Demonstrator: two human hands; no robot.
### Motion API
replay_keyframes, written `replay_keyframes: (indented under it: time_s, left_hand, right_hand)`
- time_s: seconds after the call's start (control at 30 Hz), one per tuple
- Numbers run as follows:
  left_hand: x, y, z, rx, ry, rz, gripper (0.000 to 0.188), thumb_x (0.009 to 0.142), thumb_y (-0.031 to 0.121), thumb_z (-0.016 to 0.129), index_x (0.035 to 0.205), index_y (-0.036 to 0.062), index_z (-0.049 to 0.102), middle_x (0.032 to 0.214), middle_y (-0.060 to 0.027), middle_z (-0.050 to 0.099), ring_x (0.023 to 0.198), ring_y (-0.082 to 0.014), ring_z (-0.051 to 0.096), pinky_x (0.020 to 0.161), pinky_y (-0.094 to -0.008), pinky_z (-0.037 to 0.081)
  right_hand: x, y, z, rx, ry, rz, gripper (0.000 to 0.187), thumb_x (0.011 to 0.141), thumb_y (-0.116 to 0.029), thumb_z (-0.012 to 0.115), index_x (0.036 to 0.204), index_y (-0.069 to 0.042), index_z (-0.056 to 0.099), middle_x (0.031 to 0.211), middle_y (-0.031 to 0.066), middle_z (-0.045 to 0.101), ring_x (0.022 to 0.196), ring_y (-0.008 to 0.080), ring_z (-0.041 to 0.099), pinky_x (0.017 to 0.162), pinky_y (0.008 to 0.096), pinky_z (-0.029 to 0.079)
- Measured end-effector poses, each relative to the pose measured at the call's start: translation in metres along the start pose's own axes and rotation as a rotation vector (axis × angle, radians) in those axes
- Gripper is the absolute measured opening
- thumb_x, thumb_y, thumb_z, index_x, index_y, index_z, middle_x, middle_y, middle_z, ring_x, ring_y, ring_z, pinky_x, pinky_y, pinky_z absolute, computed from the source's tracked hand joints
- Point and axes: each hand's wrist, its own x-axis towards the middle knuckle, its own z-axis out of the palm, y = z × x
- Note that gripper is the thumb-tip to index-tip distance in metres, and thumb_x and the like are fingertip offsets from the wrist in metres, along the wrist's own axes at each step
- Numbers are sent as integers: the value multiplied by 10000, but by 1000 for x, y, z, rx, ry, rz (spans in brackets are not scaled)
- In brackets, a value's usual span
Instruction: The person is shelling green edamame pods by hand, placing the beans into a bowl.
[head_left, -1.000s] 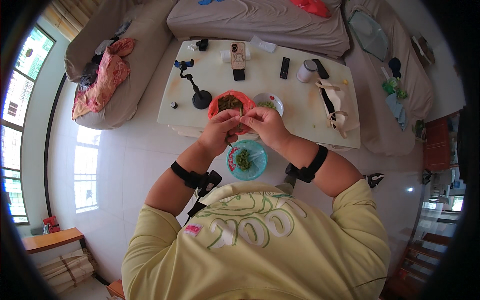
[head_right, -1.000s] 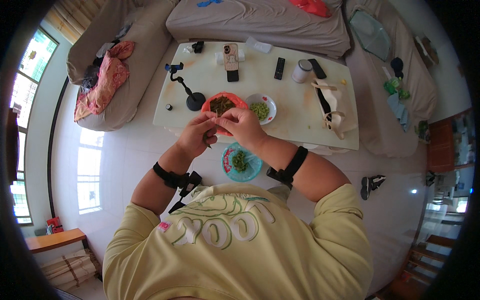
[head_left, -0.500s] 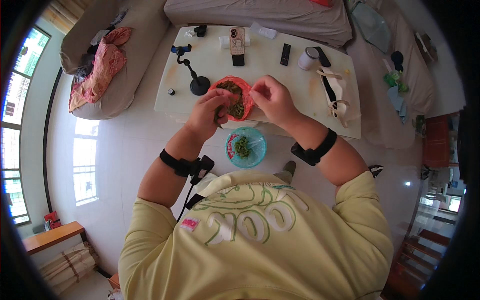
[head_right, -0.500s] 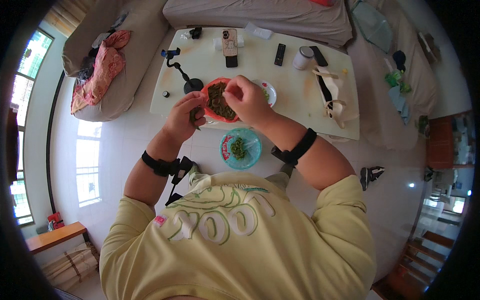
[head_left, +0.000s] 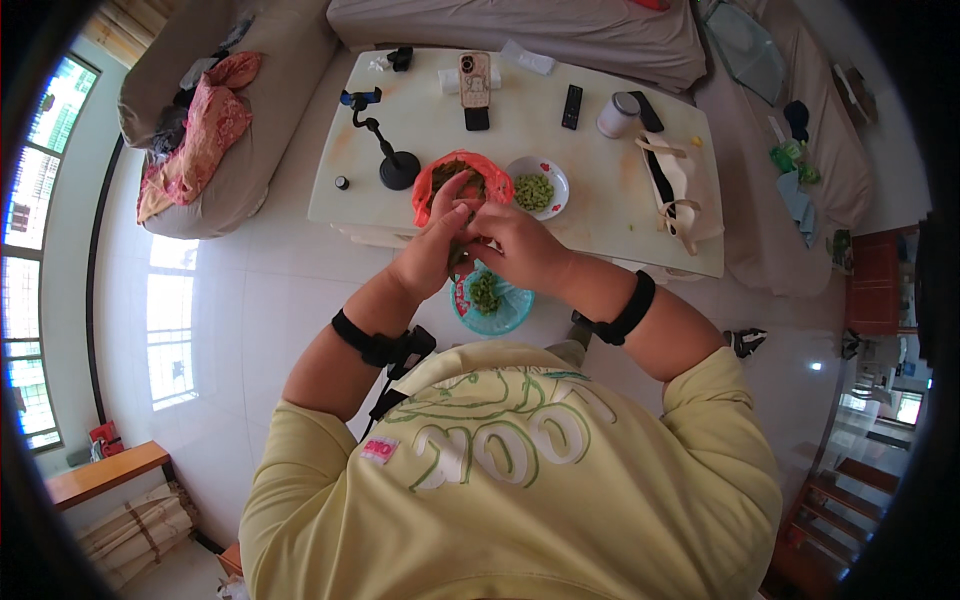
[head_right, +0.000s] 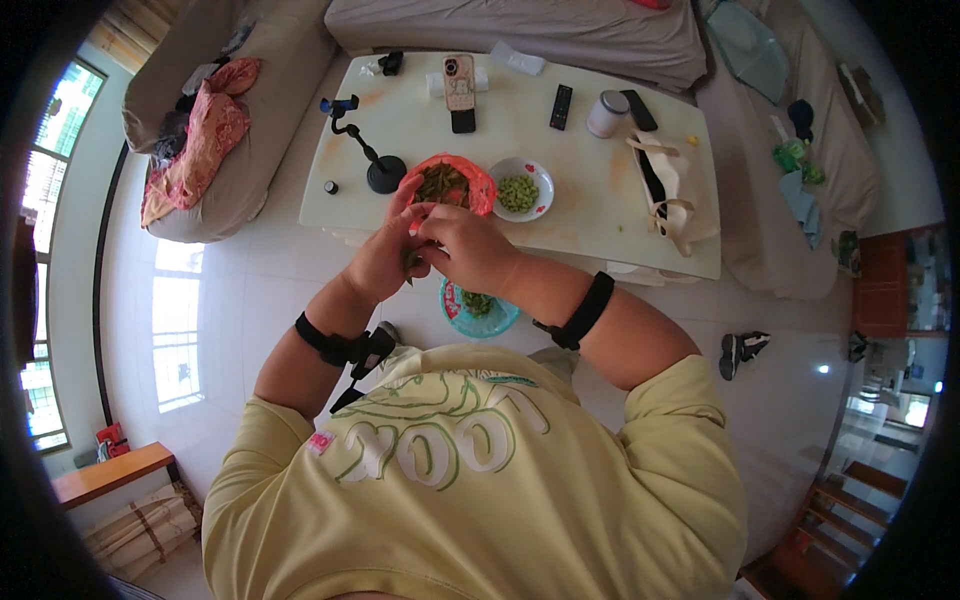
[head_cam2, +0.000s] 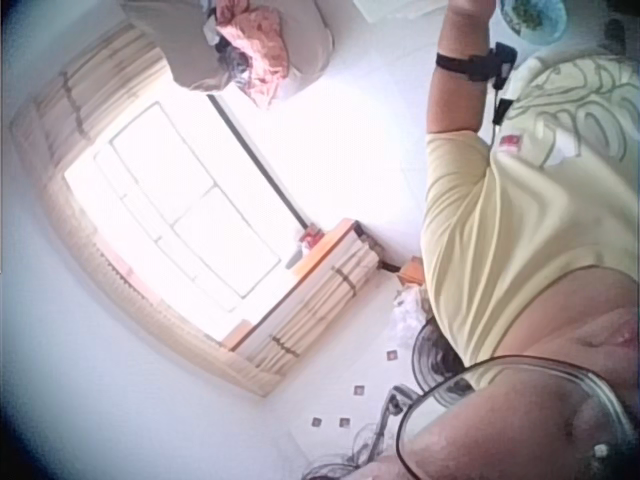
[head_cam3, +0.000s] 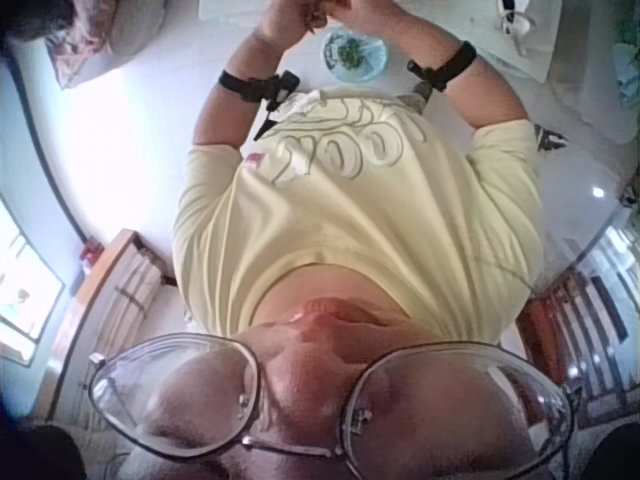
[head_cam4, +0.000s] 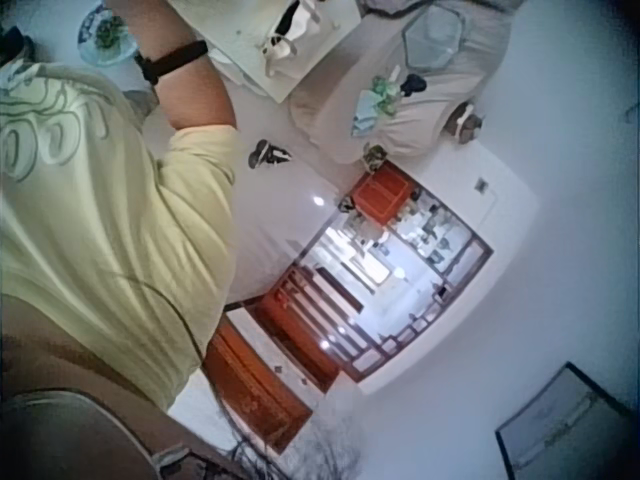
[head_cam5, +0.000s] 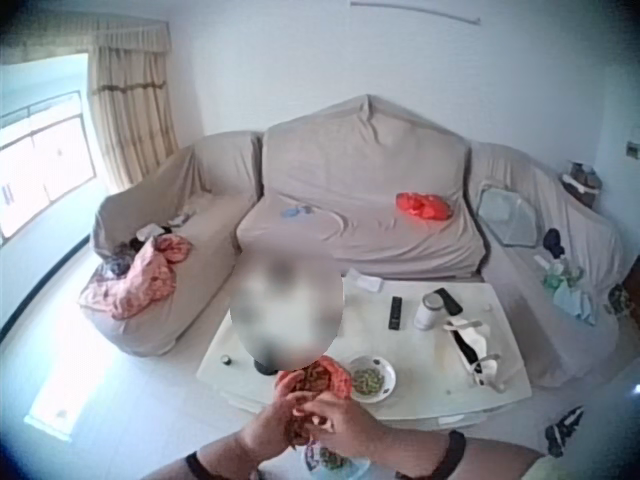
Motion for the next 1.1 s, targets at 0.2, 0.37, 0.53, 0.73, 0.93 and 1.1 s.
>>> replay_keyframes:
  time_s: [0.2,0.37,0.53,0.73,0.93,1.1]
  left_hand:
    - [-1,3,-2,-117,-72,-54,386,844,268,393,1204,159,308,935,-2,468,612,-84,435,456,-196,325]
    - [-1,1,-6,227,16,-101,165,854,208,423,884,74,515,697,9,481,509,-46,371,424,-171,291]
    - [-3,2,5,218,60,-58,179,879,191,384,775,75,472,605,32,384,461,-40,273,399,-180,216]
    - [-7,5,1,33,-112,-107,191,878,183,379,733,78,448,597,27,360,468,-48,266,414,-188,222]
    - [-7,3,2,126,-64,-27,169,866,173,409,810,43,500,603,30,380,474,-47,284,416,-186,235]
    - [-6,14,4,648,9,180,108,768,103,557,752,-2,574,649,-41,547,547,-111,471,499,-259,402]
  right_hand:
    - [3,-3,-8,510,36,505,87,740,-29,561,823,-30,535,706,56,565,628,110,552,555,247,448]
    - [4,-5,-16,716,159,543,55,778,-28,530,830,-15,522,683,19,544,588,60,509,523,201,430]
    - [-1,-10,-20,235,166,170,156,718,-15,553,873,-19,535,749,88,551,679,189,555,599,289,453]
    - [-2,-13,-29,-413,186,-355,207,669,-66,574,864,-14,530,756,71,488,686,211,515,608,326,449]
    - [1,-17,-32,-678,106,-441,151,680,-160,545,749,-34,498,674,60,439,621,183,494,525,292,428]
    - [0,-21,-36,-710,-81,-341,147,660,-130,575,719,-34,480,667,63,455,621,215,516,526,325,437]
